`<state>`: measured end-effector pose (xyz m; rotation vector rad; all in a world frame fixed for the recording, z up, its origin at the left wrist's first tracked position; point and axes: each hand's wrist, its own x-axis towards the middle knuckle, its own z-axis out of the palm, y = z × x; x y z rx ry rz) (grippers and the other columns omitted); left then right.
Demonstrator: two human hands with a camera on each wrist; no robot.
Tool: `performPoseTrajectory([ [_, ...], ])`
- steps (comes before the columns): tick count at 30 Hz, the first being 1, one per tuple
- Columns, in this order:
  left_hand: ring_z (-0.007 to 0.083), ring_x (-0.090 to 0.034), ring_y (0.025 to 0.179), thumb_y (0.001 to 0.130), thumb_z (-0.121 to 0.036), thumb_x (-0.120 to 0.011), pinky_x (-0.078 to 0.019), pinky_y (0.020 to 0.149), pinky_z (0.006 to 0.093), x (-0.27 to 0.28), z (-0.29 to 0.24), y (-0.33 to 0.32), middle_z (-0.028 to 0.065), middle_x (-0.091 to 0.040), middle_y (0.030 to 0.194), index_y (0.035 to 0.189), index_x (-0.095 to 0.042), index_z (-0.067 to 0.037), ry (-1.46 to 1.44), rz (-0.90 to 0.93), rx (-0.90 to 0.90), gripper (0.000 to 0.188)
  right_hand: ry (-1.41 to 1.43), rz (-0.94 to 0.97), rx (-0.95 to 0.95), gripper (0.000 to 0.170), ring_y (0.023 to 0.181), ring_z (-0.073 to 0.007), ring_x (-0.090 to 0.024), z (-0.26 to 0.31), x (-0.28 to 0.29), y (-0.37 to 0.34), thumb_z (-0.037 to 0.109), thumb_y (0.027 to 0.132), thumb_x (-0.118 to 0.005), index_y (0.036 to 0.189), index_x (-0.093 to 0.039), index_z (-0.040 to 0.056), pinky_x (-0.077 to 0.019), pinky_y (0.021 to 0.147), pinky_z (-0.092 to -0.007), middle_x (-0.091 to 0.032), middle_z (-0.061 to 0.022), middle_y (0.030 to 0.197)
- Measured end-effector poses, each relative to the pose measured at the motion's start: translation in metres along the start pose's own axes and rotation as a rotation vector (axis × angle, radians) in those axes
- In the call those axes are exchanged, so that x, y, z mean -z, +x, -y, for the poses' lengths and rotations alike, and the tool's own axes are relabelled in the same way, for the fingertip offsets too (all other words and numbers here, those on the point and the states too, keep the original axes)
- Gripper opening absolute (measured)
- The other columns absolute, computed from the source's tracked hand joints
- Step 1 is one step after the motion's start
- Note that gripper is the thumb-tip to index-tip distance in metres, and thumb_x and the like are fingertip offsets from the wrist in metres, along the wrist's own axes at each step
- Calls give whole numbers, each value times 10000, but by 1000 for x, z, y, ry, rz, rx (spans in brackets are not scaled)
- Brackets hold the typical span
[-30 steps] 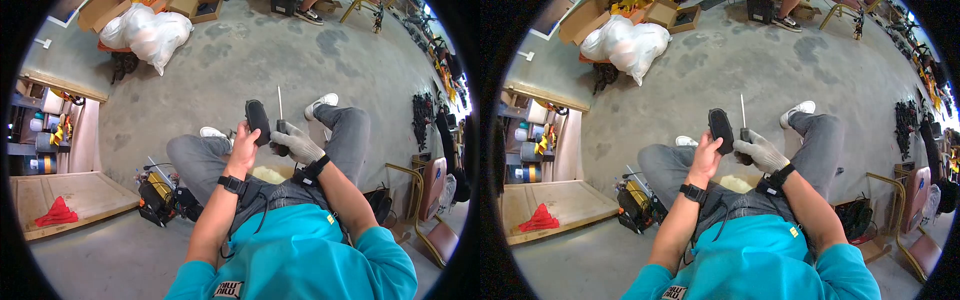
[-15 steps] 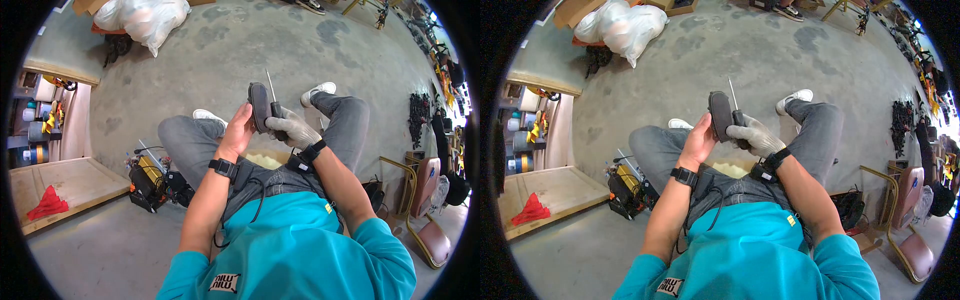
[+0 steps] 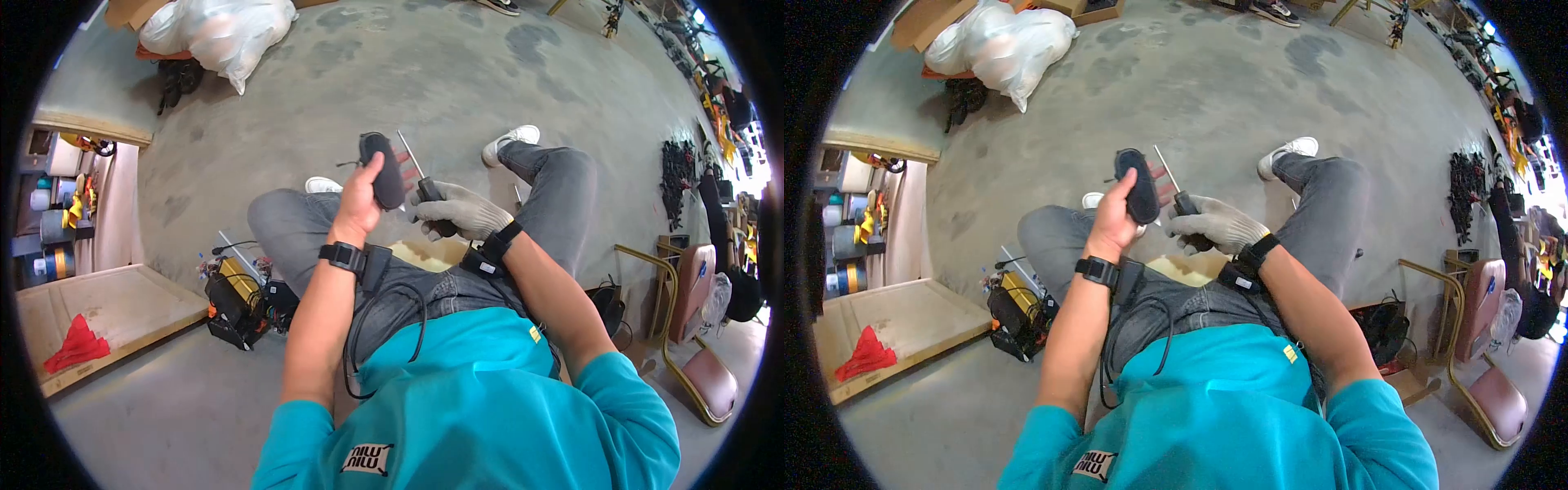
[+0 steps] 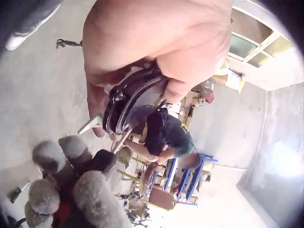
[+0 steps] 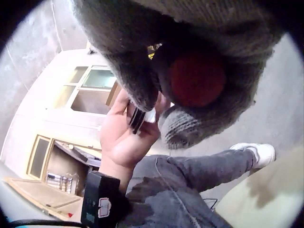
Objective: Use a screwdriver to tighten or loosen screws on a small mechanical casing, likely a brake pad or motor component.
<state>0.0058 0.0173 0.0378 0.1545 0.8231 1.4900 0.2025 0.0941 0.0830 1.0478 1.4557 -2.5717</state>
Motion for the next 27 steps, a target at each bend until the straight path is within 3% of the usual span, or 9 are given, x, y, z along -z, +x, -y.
performPoseTrajectory([
  [4, 380, -672, 1078, 1041, -333, -550, -568, 906, 476, 24, -1, -1, 198, -657, 1182, 1350, -506, -31, -16, -22, 22, 433, -165, -171, -35, 248, 625, -94, -535, 4, 17, -1, 281, 878, -675, 971, -607, 62, -442, 562, -251, -572, 2, 799],
  [5, 347, -691, 987, 1058, -394, -490, -578, 862, 464, 28, 4, 0, 201, -659, 1156, 1350, -510, -26, 13, -46, 21, 469, -189, -196, -11, 252, 624, -94, -521, 2, 24, 0, 301, 895, -658, 943, -600, 60, -447, 563, -261, -550, 9, 780],
  [10, 326, -677, 937, 1074, -493, -322, -570, 836, 454, 32, 4, 1, 203, -656, 1144, 1342, -523, -11, -95, 32, -32, 587, -437, -343, 125, 264, 639, -85, -511, 61, 28, -55, 269, 914, -641, 959, -583, 15, -445, 570, -267, -509, 10, 756],
  [13, 325, -669, 932, 1076, -467, -267, -564, 825, 447, 32, 1, 3, 205, -653, 1146, 1344, -525, -4, -145, 78, -70, 594, -496, -393, 130, 318, 667, -84, -511, 87, 41, -97, 206, 886, -642, 1102, -607, -26, -449, 614, -260, -514, 4, 768],
  [15, 327, -667, 935, 1075, -437, -264, -561, 821, 444, 30, 0, 3, 207, -651, 1150, 1346, -523, -1, -154, 86, -85, 575, -682, -449, 56, 468, 755, -103, -535, 106, 33, -129, 149, 849, -634, 1282, -591, -23, -465, 711, -257, -552, -18, 847],
  [16, 328, -667, 942, 1072, -411, -281, -561, 822, 439, 30, 1, 3, 211, -653, 1152, 1347, -522, 0, -146, 69, -75, 550, -689, -450, 56, 468, 755, -103, -535, 105, 30, -136, 149, 849, -634, 1282, -591, -23, -465, 711, -257, -552, -18, 847],
  [18, 330, -668, 948, 1068, -385, -299, -562, 824, 435, 29, 0, 3, 214, -655, 1154, 1347, -522, 1, -139, 49, -73, 526, -794, -434, 147, 588, 851, -126, -547, 102, 26, -147, 118, 825, -626, 1397, -547, 7, -471, 805, -265, -583, -40, 954],
  [25, 350, -672, 1011, 1071, -375, -357, -566, 849, 438, 36, 2, 0, 221, -668, 1164, 1310, -549, -3, -148, -55, -77, 482, -813, -508, 204, 499, 1004, -114, -559, 127, 40, -241, 18, 758, -601, 1255, -610, -29, -434, 935, -262, -615, -31, 1071],
  [27, 351, -671, 1021, 1074, -373, -353, -565, 859, 437, 33, 1, 2, 220, -669, 1163, 1308, -551, -3, -140, -69, -88, 481, -838, -684, 136, 509, 1058, -135, -580, 147, 43, -279, -4, 732, -567, 1238, -621, -29, -420, 987, -269, -651, -52, 1125],
])
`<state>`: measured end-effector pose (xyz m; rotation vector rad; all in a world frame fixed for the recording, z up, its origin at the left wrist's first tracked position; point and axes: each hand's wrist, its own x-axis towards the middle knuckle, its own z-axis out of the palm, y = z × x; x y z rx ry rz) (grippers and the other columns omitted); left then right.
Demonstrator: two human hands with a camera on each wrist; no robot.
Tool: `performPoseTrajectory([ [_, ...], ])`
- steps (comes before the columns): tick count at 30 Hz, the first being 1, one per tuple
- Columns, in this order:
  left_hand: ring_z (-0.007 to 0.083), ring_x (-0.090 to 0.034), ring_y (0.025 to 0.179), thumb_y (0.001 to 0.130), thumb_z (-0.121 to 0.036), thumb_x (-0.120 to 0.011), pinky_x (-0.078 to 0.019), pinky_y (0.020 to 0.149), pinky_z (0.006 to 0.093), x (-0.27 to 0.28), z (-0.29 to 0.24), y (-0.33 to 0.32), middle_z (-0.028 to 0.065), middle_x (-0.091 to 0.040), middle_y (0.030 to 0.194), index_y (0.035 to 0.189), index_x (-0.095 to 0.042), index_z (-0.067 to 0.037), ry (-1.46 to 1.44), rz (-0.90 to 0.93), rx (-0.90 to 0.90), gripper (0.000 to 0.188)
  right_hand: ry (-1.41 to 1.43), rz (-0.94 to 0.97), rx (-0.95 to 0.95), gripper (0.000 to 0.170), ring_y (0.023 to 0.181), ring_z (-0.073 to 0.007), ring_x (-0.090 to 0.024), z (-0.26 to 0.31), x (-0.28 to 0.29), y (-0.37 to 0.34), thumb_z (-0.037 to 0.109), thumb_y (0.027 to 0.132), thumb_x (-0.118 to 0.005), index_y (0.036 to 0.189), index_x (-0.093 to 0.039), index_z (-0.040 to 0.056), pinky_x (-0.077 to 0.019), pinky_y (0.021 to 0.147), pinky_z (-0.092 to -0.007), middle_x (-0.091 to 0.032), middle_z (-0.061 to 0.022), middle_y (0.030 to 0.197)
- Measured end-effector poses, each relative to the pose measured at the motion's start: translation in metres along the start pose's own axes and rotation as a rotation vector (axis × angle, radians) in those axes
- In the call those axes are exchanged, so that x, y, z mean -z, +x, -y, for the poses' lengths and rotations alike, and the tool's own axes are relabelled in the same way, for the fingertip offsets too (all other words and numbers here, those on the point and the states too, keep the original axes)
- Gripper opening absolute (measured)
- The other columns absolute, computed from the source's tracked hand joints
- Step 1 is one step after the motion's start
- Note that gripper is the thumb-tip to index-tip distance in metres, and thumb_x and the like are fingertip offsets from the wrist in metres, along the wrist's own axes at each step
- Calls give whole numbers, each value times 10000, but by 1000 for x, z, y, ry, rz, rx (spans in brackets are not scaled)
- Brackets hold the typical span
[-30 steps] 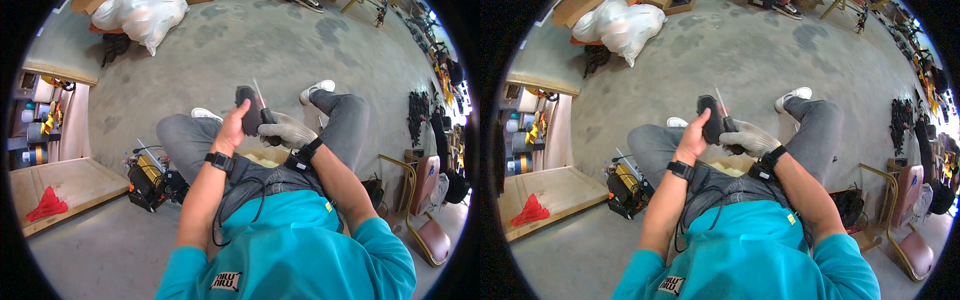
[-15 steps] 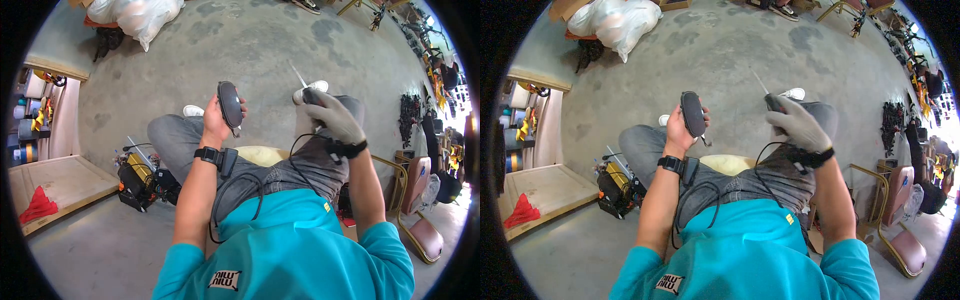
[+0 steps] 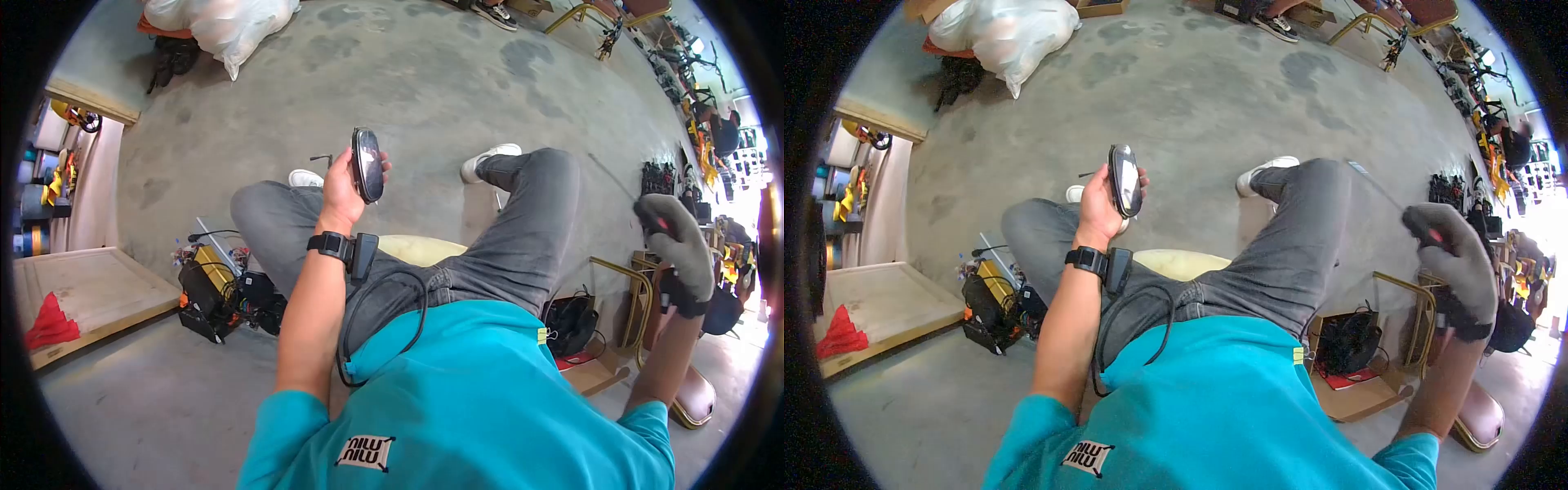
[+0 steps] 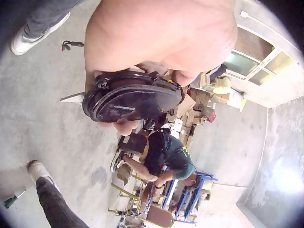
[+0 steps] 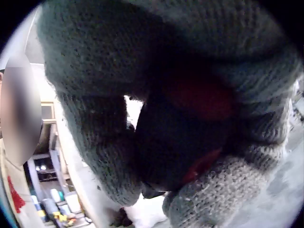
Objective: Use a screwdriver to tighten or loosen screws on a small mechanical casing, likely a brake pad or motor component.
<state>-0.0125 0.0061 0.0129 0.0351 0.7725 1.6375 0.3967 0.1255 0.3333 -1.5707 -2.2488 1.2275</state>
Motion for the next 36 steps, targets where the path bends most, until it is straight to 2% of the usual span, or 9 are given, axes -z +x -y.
performPoseTrajectory([
  [3, 329, -684, 1025, 1067, -352, -386, -572, 862, 423, -5, 2, 0, 198, -688, 1138, 1283, -569, 6, 29, -20, -31, 457, -95, -71, -59, 508, 1007, -112, -576, -32, 55, -4, 25, 774, -571, 1279, -614, -1, -457, 907, -261, -649, -42, 1145],
  [6, 340, -668, 1092, 1077, -381, -384, -558, 924, 453, -1, 5, 0, 203, -676, 1182, 1297, -559, 7, 95, -58, 6, 479, -38, -70, -95, 510, 951, -95, -573, -67, 57, 25, 65, 808, -595, 1316, -609, 20, -475, 815, -244, -647, -31, 1154],
  [8, 340, -668, 1097, 1079, -378, -381, -560, 923, 450, 2, 4, -3, 203, -676, 1184, 1299, -559, 5, 88, -54, 11, 476, 45, -104, 10, 540, 932, -96, -582, -59, 5, 51, 122, 850, -613, 1384, -586, 45, -491, 783, -245, -646, -22, 1171],
  [11, 337, -668, 1107, 1083, -369, -375, -564, 922, 444, 0, 1, -7, 205, -676, 1190, 1308, -556, -2, 105, -39, 19, 467, 278, 23, 138, 475, 965, -123, -602, -52, -83, 100, 179, 876, -656, 1330, -632, 42, -507, 826, -271, -663, -36, 1183],
  [15, 338, -670, 1104, 1083, -366, -374, -559, 934, 442, 8, 2, -7, 209, -675, 1202, 1323, -551, -2, 112, 1, 23, 471, 363, 79, 238, 441, 830, -123, -608, -20, -165, 131, 159, 860, -684, 1260, -645, -22, -509, 771, -280, -649, -50, 934],
  [17, 334, -672, 1100, 1080, -361, -383, -562, 929, 437, 8, 3, -8, 209, -679, 1199, 1306, -568, 2, 107, -12, 29, 466, 350, 301, 145, 429, 756, -128, -605, -11, -180, 139, 148, 872, -674, 1257, -628, -37, -511, 699, -273, -627, -59, 872],
  [20, 332, -675, 1087, 1075, -347, -389, -562, 927, 437, 5, 4, -7, 208, -685, 1191, 1281, -589, 13, 187, -5, 22, 460, 578, 355, -33, 425, 735, -124, -600, -17, -192, 139, 175, 913, -671, 1273, -602, -41, -495, 608, -260, -615, -65, 873],
  [26, 329, -675, 1074, 1055, -315, -409, -553, 926, 431, 8, 4, -7, 204, -690, 1185, 1259, -604, 23, 203, -33, 27, 440, 1092, 173, -137, 350, 655, -126, -568, -63, -217, 158, 198, 958, -670, 1230, -604, -13, -489, 554, -250, -602, -69, 879],
  [36, 297, -670, 1088, 1055, -309, -466, -555, 906, 402, 11, 9, -3, 175, -694, 1172, 1283, -597, -6, 267, -43, 3, 402, 973, 283, -101, 347, 641, -105, -570, -83, -218, 164, 133, 922, -667, 1232, -618, -13, -464, 542, -241, -617, -79, 883],
])
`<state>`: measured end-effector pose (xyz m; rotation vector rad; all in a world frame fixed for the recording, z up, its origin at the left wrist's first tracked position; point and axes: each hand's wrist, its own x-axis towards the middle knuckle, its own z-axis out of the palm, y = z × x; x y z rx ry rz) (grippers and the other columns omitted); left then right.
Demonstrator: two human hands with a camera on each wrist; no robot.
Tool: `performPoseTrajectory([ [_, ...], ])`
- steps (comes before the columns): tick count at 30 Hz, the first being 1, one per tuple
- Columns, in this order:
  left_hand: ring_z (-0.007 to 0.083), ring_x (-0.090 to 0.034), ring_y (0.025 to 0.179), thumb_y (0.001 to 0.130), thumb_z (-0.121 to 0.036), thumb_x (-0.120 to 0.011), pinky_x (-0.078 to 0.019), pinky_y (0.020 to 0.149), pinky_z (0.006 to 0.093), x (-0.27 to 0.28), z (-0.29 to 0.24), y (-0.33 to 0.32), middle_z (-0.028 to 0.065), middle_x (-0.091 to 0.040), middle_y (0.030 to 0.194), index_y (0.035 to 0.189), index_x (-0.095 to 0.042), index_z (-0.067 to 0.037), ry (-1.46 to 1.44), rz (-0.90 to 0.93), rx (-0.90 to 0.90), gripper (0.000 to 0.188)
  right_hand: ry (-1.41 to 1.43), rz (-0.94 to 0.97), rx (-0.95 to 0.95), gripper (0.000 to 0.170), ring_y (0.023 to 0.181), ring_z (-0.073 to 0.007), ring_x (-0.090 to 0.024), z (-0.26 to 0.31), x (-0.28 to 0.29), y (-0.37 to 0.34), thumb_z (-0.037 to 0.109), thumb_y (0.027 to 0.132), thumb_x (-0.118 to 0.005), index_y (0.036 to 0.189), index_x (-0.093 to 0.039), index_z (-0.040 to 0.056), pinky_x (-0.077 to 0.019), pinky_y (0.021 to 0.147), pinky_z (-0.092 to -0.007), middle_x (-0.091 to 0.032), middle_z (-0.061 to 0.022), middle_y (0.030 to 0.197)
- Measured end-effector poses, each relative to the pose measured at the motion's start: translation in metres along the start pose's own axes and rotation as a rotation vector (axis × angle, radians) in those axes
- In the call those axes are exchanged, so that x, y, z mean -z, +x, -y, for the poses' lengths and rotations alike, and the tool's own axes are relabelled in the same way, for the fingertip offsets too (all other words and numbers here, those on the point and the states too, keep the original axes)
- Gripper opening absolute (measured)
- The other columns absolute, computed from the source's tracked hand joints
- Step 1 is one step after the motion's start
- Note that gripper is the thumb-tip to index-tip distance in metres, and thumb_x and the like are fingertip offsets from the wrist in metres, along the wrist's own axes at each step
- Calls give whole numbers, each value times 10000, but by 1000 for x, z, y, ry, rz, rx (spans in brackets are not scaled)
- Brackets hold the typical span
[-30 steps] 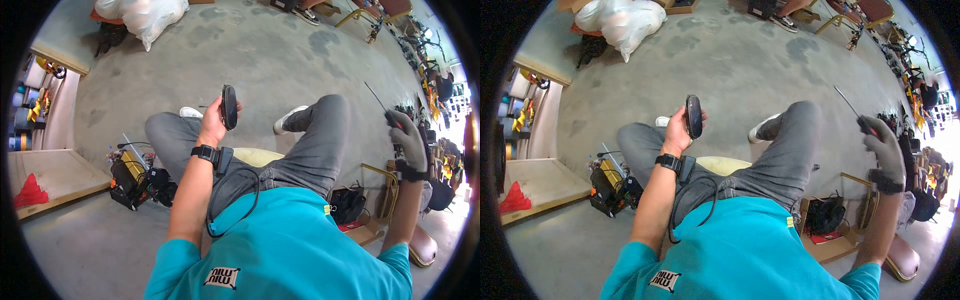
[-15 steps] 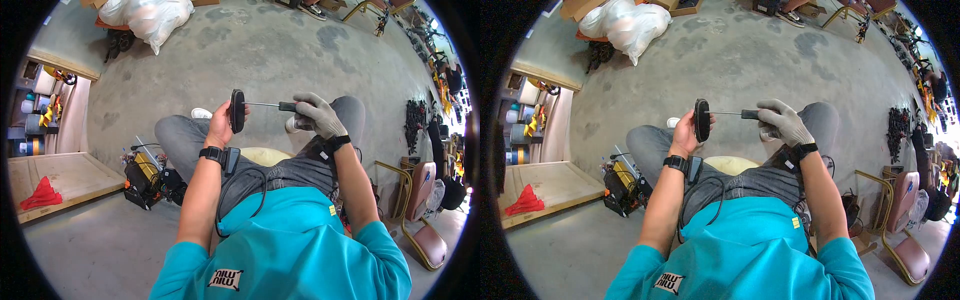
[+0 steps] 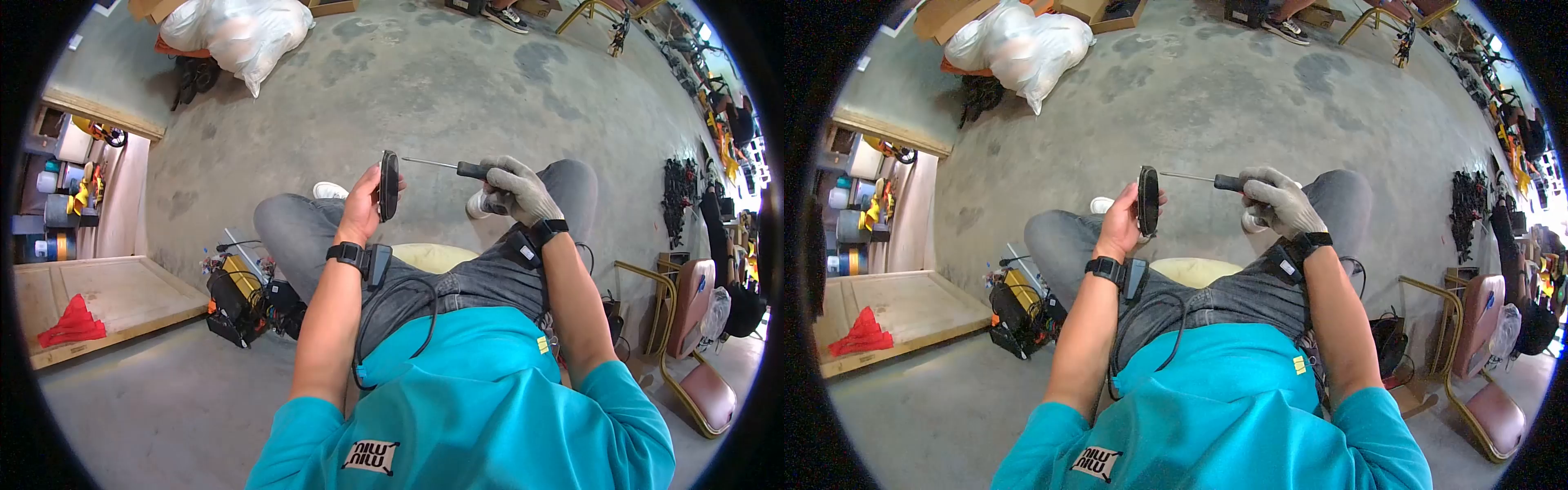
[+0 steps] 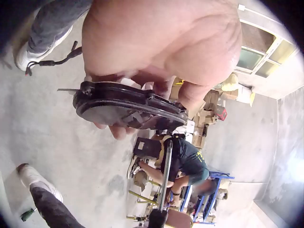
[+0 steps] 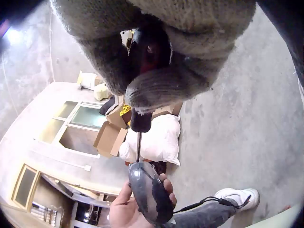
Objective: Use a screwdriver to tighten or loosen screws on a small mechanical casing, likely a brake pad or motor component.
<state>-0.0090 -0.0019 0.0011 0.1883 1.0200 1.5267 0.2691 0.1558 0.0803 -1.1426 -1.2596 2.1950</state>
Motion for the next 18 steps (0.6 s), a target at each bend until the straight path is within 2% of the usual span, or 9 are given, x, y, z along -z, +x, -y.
performPoseTrajectory([
  [3, 276, -677, 1074, 1062, -287, -486, -561, 891, 383, -1, 2, 1, 154, -695, 1164, 1315, -581, -39, 43, 57, -42, 366, 27, 14, 24, 381, 668, -107, -597, -1, -1, 2, 146, 928, -672, 1265, -605, -17, -468, 549, -244, -635, -87, 892],
  [5, 266, -686, 1058, 1063, -259, -503, -565, 882, 363, -3, 2, 0, 139, -696, 1158, 1361, -557, -59, 84, 77, -43, 363, 47, -56, 61, 384, 717, -116, -626, 0, -7, 2, 164, 944, -666, 1275, -595, -19, -482, 563, -244, -644, -91, 899],
  [8, 265, -691, 1046, 1057, -260, -530, -563, 884, 352, -10, -2, -5, 130, -698, 1153, 1404, -532, -53, 130, 50, -48, 404, 12, -37, -1, 391, 762, -132, -646, 6, -7, -1, 178, 960, -664, 1288, -582, -19, -505, 581, -250, -652, -91, 935],
  [12, 259, -691, 1048, 1052, -276, -549, -562, 879, 346, -13, -1, -7, 123, -699, 1143, 1438, -505, -49, 110, 55, -66, 450, 69, -38, -6, 378, 761, -148, -654, 5, -10, -1, 166, 970, -660, 1289, -578, -18, -525, 587, -252, -650, -92, 972],
  [14, 222, -681, 1013, 1056, -280, -555, -540, 913, 327, -16, -3, -9, 107, -679, 1127, 1462, -489, -31, 130, 50, -54, 480, 138, -27, 8, 367, 742, -151, -655, 0, -5, 4, 157, 976, -656, 1290, -575, -15, -526, 574, -243, -643, -90, 986],
  [18, 219, -678, 1021, 1058, -269, -553, -539, 917, 321, -16, -4, -9, 112, -675, 1147, 1462, -490, -31, 138, 46, -48, 473, 126, -58, -5, 358, 696, -137, -633, -1, -4, 6, 146, 978, -650, 1292, -572, -10, -519, 558, -237, -632, -90, 946],
])
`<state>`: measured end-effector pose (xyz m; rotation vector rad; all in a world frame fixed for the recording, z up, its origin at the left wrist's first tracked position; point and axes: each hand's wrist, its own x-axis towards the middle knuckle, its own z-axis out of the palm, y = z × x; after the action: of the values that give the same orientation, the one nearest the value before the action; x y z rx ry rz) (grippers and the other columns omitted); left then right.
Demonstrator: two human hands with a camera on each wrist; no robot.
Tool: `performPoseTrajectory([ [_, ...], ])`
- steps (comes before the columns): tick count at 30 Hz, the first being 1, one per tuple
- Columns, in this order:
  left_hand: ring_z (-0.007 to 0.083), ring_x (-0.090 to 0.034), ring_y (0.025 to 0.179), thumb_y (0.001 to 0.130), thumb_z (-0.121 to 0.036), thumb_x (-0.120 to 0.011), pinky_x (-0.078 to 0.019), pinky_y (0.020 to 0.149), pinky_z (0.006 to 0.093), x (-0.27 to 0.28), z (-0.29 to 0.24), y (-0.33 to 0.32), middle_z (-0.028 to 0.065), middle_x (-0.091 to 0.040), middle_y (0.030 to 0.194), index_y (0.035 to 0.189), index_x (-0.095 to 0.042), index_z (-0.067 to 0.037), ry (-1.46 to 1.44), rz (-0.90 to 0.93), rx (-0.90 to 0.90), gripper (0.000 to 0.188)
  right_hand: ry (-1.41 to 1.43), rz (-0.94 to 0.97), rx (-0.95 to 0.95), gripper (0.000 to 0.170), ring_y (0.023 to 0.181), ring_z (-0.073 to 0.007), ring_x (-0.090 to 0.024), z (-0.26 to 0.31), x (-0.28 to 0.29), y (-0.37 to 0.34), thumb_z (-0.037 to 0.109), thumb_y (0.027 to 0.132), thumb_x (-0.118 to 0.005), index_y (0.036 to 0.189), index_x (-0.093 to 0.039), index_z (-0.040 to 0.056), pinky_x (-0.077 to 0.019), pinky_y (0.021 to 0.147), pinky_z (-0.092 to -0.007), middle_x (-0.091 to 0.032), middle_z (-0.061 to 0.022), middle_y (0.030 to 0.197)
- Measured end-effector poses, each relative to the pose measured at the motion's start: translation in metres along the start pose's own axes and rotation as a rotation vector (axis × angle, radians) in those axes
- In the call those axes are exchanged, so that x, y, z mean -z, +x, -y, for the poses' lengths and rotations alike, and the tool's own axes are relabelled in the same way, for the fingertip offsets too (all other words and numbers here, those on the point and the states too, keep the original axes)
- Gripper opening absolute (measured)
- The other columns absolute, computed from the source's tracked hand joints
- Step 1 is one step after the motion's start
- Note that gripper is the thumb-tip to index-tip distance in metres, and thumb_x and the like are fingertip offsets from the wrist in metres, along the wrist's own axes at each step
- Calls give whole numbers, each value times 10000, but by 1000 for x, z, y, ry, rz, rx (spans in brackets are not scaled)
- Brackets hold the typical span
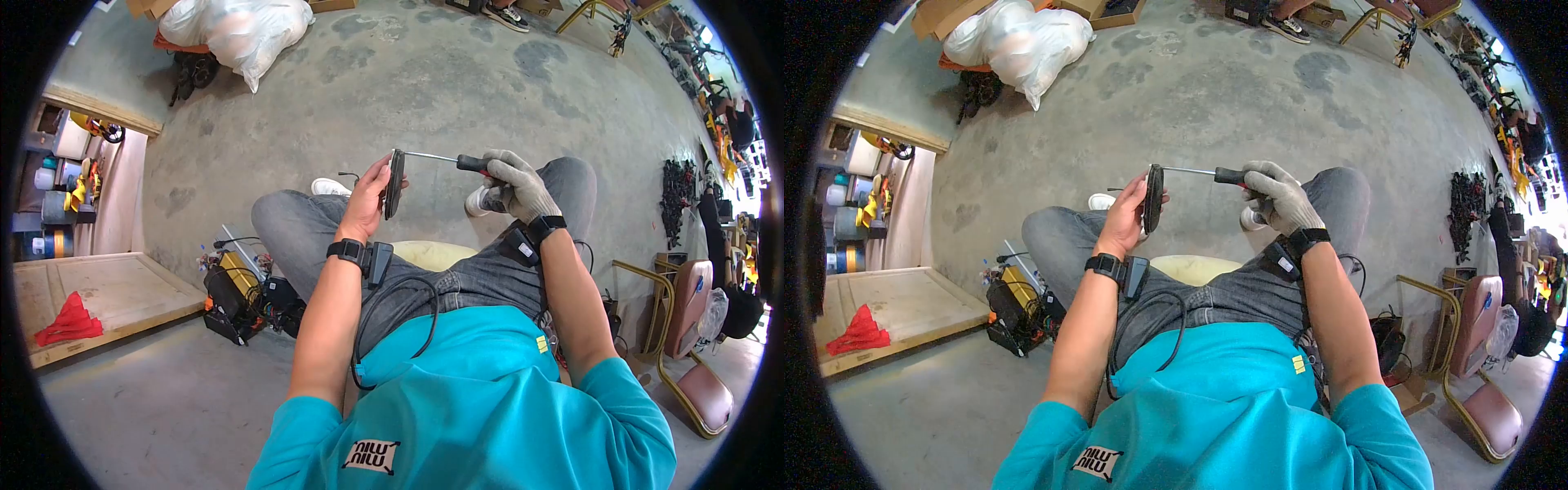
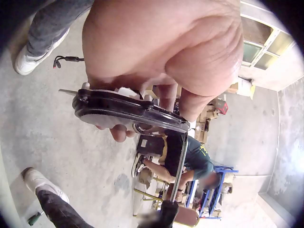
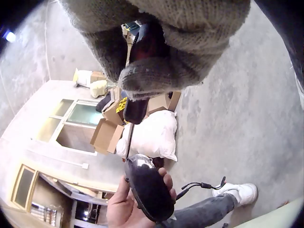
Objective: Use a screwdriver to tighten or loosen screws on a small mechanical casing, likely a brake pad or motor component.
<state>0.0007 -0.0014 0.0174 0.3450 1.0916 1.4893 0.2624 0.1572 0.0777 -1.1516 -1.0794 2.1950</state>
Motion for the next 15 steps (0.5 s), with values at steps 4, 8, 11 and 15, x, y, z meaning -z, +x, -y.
performPoseTrajectory([
  [4, 213, -675, 1030, 1058, -265, -553, -538, 922, 322, -1, 1, 0, 109, -673, 1159, 1461, -494, -34, -3, 2, -6, 469, 10, 26, -22, 366, 642, -113, -587, 1, 0, -2, 146, 973, -657, 1295, -566, -5, -504, 536, -237, -616, -86, 903],
  [8, 252, -680, 1071, 1056, -290, -549, -558, 872, 342, 2, 4, 3, 131, -680, 1175, 1482, -465, -59, 42, 5, -13, 491, 23, 31, -36, 354, 638, -103, -572, 1, 0, -3, 149, 977, -653, 1282, -569, -10, -486, 526, -226, -607, -83, 895],
  [11, 249, -676, 1075, 1060, -287, -541, -552, 884, 343, 4, 5, 4, 126, -675, 1185, 1492, -455, -70, 68, 10, -19, 490, 78, 5, -30, 313, 646, -97, -557, -1, -3, -3, 153, 988, -643, 1240, -584, -23, -465, 515, -210, -608, -90, 912],
  [15, 245, -677, 1063, 1060, -280, -545, -540, 900, 339, -1, 2, 1, 117, -680, 1175, 1493, -459, -76, 63, -17, -8, 486, 47, -16, -54, 272, 649, -88, -538, 1, -6, -5, 172, 1002, -628, 1182, -602, -29, -444, 503, -202, -614, -97, 935],
])
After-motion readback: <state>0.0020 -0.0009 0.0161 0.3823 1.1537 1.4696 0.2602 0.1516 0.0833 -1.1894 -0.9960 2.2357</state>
